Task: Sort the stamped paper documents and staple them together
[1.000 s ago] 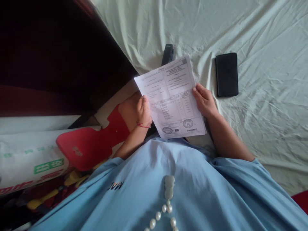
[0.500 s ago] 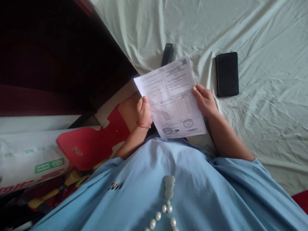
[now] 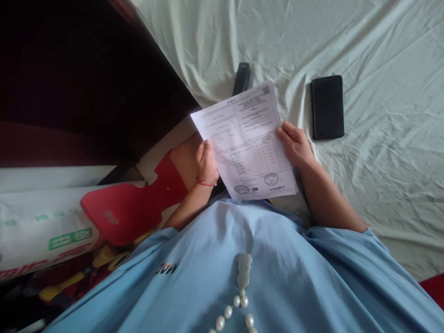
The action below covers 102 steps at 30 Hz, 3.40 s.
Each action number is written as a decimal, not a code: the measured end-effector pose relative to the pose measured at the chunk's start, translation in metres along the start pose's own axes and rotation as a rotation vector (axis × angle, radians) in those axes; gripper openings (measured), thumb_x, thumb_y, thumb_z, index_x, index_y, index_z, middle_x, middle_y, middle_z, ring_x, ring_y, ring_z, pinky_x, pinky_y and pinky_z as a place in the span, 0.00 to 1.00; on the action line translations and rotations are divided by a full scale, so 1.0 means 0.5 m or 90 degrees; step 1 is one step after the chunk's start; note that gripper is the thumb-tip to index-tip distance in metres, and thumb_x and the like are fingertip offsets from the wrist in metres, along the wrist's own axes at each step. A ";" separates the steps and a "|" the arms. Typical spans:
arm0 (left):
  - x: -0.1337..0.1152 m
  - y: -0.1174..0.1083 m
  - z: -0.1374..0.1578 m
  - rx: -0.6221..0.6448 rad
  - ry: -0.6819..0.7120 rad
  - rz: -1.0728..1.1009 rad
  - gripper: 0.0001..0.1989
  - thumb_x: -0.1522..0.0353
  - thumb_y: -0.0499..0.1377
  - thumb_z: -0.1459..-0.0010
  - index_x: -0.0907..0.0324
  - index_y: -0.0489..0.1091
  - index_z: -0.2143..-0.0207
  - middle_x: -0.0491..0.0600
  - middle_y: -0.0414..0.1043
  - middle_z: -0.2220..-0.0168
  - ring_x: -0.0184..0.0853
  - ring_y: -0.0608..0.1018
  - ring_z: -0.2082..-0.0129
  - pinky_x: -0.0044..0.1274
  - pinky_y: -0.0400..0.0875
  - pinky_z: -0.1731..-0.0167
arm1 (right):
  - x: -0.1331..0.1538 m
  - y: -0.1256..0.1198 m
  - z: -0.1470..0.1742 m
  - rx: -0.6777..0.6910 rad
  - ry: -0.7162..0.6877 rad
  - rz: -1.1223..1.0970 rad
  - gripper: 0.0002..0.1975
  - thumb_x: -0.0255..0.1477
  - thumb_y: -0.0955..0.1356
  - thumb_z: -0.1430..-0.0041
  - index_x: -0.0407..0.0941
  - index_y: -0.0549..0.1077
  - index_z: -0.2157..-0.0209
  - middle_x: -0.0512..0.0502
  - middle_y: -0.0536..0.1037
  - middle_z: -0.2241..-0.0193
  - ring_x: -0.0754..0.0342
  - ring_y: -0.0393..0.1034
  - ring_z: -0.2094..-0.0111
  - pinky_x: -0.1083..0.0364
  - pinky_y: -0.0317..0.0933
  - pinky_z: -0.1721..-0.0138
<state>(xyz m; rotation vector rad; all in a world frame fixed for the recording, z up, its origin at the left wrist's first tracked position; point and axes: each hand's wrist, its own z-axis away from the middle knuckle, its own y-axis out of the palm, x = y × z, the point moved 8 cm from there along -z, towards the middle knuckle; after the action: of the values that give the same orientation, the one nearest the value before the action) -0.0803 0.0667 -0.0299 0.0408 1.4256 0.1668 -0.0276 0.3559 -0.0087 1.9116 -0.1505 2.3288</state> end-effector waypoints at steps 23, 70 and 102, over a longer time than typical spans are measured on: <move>0.001 0.033 -0.024 0.092 -0.155 0.055 0.30 0.46 0.78 0.49 0.59 0.83 0.56 0.58 0.86 0.47 0.56 0.73 0.27 0.44 0.69 0.28 | 0.009 0.002 -0.003 0.000 0.019 -0.055 0.25 0.59 0.77 0.42 0.51 0.79 0.64 0.52 0.76 0.74 0.55 0.70 0.75 0.56 0.65 0.76; 0.000 0.115 0.013 0.229 -0.237 0.095 0.26 0.49 0.80 0.51 0.56 0.83 0.58 0.54 0.88 0.55 0.59 0.85 0.41 0.48 0.80 0.40 | 0.268 0.258 -0.105 0.217 -0.413 0.724 0.12 0.28 0.63 0.26 0.50 0.79 0.54 0.41 0.84 0.54 0.37 0.74 0.42 0.36 0.64 0.36; -0.063 0.128 -0.020 0.210 -0.128 -0.050 0.18 0.51 0.71 0.35 0.55 0.77 0.66 0.46 0.80 0.69 0.48 0.82 0.48 0.38 0.74 0.47 | 0.225 0.245 -0.137 0.270 -0.374 0.574 0.18 0.42 0.62 0.21 0.50 0.81 0.50 0.42 0.83 0.56 0.42 0.76 0.49 0.41 0.68 0.43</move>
<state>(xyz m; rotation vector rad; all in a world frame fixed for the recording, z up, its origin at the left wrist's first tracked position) -0.1004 0.1250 0.0075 0.2654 1.2398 -0.1357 -0.1348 0.2492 0.0885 3.2356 -0.7660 2.2268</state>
